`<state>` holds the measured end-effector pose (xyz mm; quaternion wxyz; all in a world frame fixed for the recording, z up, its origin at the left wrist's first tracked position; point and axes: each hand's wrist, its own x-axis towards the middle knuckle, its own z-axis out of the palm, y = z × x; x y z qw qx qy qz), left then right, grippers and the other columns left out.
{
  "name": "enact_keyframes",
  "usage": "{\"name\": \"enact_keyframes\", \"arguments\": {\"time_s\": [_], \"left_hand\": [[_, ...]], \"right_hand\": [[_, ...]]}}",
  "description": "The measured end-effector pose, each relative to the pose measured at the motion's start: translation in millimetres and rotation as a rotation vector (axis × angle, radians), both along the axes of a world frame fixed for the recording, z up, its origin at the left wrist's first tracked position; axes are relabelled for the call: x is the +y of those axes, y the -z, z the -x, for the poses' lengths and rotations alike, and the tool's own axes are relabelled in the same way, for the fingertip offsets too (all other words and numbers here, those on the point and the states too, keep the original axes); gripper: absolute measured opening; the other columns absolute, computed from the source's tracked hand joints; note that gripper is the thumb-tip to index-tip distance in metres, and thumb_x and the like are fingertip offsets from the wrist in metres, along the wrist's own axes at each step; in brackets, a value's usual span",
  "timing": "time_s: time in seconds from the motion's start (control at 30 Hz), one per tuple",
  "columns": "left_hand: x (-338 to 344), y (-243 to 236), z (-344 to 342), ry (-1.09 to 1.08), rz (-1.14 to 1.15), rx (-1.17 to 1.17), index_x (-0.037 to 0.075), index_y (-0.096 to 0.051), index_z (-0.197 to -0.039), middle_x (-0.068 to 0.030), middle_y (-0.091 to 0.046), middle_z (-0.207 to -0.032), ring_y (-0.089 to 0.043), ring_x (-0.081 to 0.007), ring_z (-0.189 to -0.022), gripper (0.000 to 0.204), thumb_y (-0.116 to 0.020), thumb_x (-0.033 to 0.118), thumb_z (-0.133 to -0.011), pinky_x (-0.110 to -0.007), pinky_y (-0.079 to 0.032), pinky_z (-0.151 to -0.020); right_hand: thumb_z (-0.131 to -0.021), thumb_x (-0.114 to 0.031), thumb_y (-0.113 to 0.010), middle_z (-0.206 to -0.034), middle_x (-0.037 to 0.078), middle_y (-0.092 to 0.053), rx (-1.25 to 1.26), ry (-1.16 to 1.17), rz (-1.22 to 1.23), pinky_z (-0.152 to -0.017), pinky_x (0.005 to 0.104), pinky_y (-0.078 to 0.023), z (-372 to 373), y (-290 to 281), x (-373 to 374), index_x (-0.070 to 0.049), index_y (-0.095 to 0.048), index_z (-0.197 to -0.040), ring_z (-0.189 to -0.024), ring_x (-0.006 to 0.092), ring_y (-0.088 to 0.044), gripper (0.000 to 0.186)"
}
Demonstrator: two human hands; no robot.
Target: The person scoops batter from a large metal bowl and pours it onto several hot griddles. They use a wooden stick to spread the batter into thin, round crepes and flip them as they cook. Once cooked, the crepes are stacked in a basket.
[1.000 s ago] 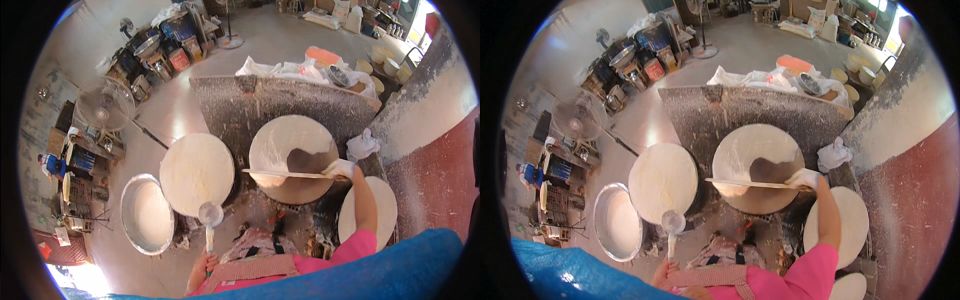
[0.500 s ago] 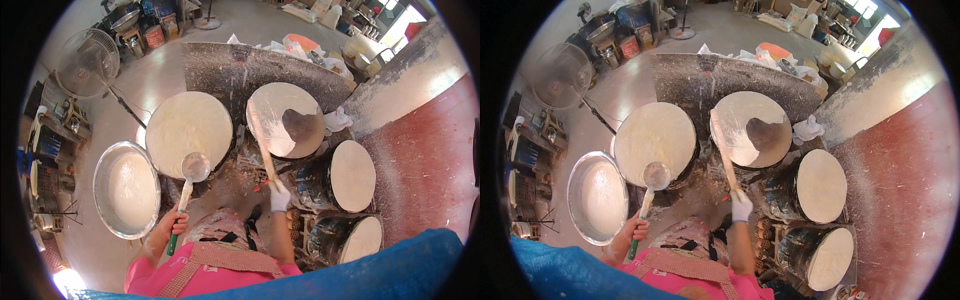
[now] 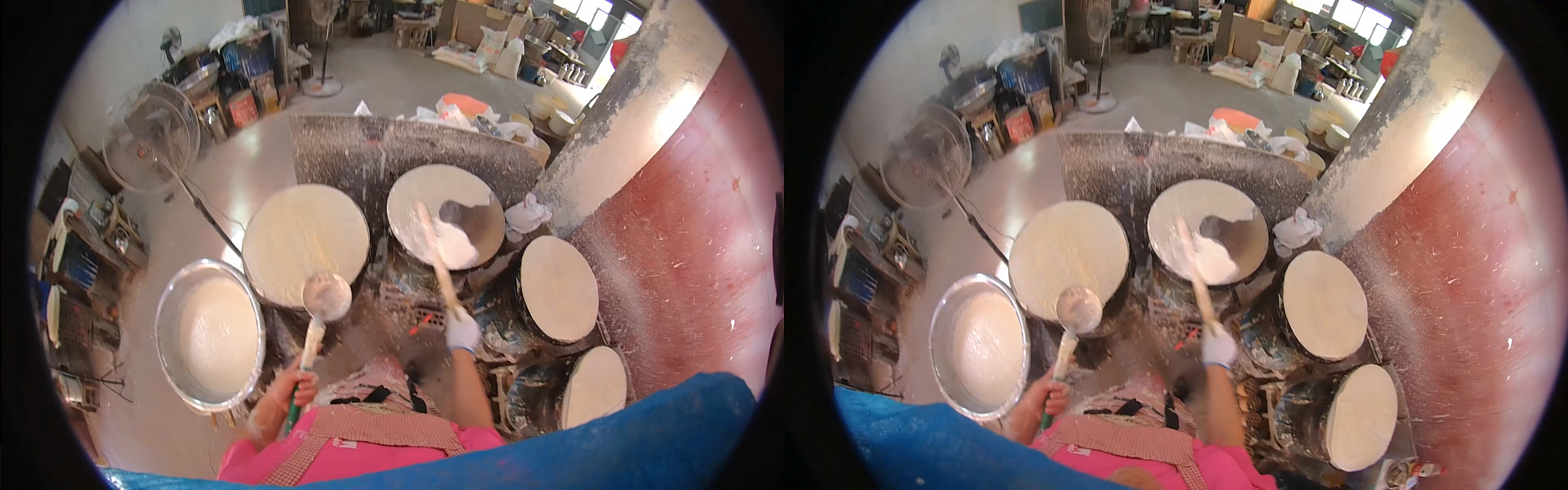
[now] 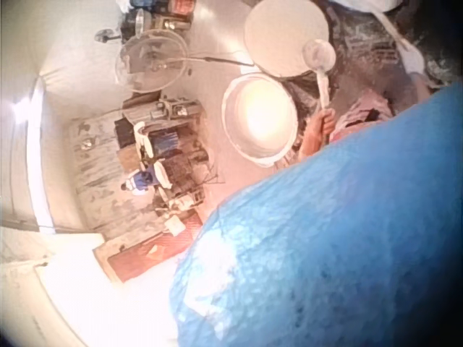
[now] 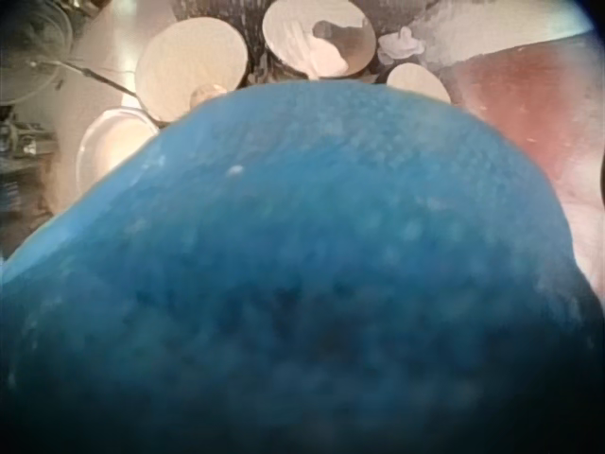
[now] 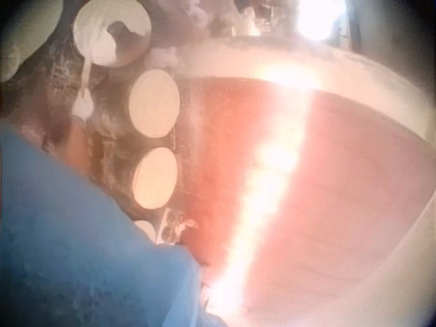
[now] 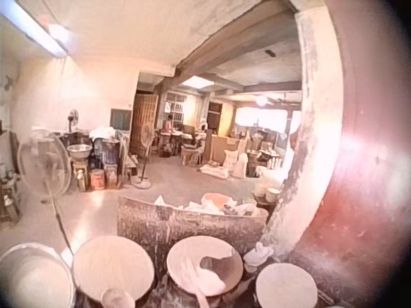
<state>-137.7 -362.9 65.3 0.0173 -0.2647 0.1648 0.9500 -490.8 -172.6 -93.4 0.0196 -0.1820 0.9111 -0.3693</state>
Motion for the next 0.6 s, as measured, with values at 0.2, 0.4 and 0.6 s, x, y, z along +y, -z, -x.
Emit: {"name": "enact_keyframes", "arguments": {"time_s": [0.2, 0.4, 0.6], "left_hand": [[13, 5, 24, 0.002, -0.158, 0.064, 0.028, -0.027, -0.134, -0.0006, -0.034, -0.055, -0.029, -0.0073, -0.036, 0.060, -0.045, 0.002, -0.083, -0.020, -0.023, -0.030], [17, 9, 26, -0.018, -0.118, 0.029, 0.026, -0.030, -0.133, -0.0007, -0.032, -0.054, -0.027, -0.0077, -0.035, 0.058, -0.044, 0.001, -0.083, -0.020, -0.025, -0.029], [14, 21, 62, 0.020, -0.178, -0.099, 0.026, -0.029, -0.133, 0.0012, -0.031, -0.052, -0.027, -0.0065, -0.036, 0.057, -0.045, 0.004, -0.084, -0.018, -0.024, -0.030]], "right_hand": [[-0.079, -0.024, -0.060, -0.064, 0.012, -0.058, -0.124, 0.122, 0.098, -0.057, 0.0321, -0.044, 40, -10, 1, -0.008, -0.064, -0.092, -0.059, 0.0217, -0.055, 0.022], [-0.079, -0.035, -0.056, -0.072, 0.019, -0.060, -0.001, 0.032, -0.153, -0.062, 0.0404, -0.047, 54, 25, 46, -0.015, -0.064, -0.092, -0.068, 0.0341, -0.059, 0.025], [-0.080, -0.033, -0.054, -0.070, 0.019, -0.059, 0.067, 0.029, -0.072, -0.059, 0.0407, -0.046, 71, -7, 14, -0.010, -0.064, -0.088, -0.064, 0.0366, -0.058, 0.026]]}}
